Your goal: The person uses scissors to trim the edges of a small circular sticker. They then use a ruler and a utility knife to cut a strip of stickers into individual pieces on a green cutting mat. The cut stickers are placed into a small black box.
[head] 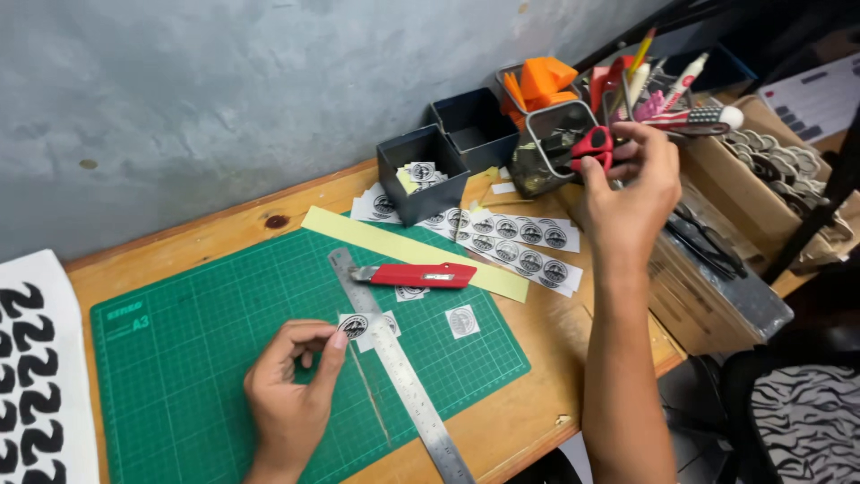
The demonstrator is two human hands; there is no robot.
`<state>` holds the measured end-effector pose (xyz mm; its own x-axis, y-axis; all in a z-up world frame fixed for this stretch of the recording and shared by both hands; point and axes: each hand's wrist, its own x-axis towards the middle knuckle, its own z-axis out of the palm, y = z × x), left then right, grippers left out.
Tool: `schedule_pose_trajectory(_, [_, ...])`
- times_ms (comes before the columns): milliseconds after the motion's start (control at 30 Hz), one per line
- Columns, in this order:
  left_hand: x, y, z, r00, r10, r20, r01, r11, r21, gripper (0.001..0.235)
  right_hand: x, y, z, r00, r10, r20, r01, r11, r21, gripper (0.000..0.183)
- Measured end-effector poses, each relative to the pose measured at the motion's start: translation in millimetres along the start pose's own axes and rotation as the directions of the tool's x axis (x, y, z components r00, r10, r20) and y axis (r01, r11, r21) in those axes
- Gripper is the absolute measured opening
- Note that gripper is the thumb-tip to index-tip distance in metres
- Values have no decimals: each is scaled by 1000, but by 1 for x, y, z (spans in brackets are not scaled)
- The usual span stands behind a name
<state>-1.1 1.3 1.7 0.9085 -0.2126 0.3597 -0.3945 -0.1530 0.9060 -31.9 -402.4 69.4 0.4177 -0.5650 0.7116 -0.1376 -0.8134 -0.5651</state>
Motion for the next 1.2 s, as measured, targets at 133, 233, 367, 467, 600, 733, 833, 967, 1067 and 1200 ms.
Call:
schedule_pose_trajectory(133, [-1, -5, 4, 999, -32, -7, 32, 999, -20, 7, 2, 6, 1, 998, -56, -19, 57, 997, 59, 47])
schedule_pose_trajectory(233, [-4, -8, 5, 995, -82, -50, 81, 997, -12, 9, 2, 2, 0, 991, -108, -77, 116, 987, 112, 40])
schedule_pose_trajectory(367, [0, -2, 4, 993, -114, -33, 111, 991, -78, 17, 0, -38, -11, 955, -179, -236, 242, 930, 276, 35])
schedule_pose_trajectory(467, [4, 3, 3, 995, -98, 11, 98, 987, -127, 32, -11, -51, -7, 991, 27, -134, 63, 781, 621, 40])
schedule_pose_trajectory(600, [7, 5, 0, 990, -121, 76, 135, 964, -227, 32, -40, -77, 23, 822, 253, 511, -569, 425, 704, 29])
schedule_pose_trajectory(733, [9, 5, -5, 994, -108, 26, 111, 958, -263, 25, -85, -110, 45, 684, 79, 725, -642, 535, 549, 24])
schedule_pose_trajectory(833, [9, -6, -7, 996, -75, -46, 56, 944, -325, 30, -107, -127, 53, 654, 29, 756, -619, 595, 512, 33])
schedule_pose_trajectory(967, [11, 0, -12, 993, -106, -51, 79, 925, -372, 27, -111, -120, 53, 668, -140, 730, -207, 908, 363, 36])
schedule_pose_trajectory(1067, [10, 3, -13, 986, -162, -25, 137, 896, -422, 25, -111, -103, 52, 630, -216, 746, 23, 966, 259, 34])
schedule_pose_trajectory(1200, [12, 17, -15, 965, -256, 55, 245, 805, -540, 22, -112, -102, 50, 586, -229, 777, 204, 970, 132, 20])
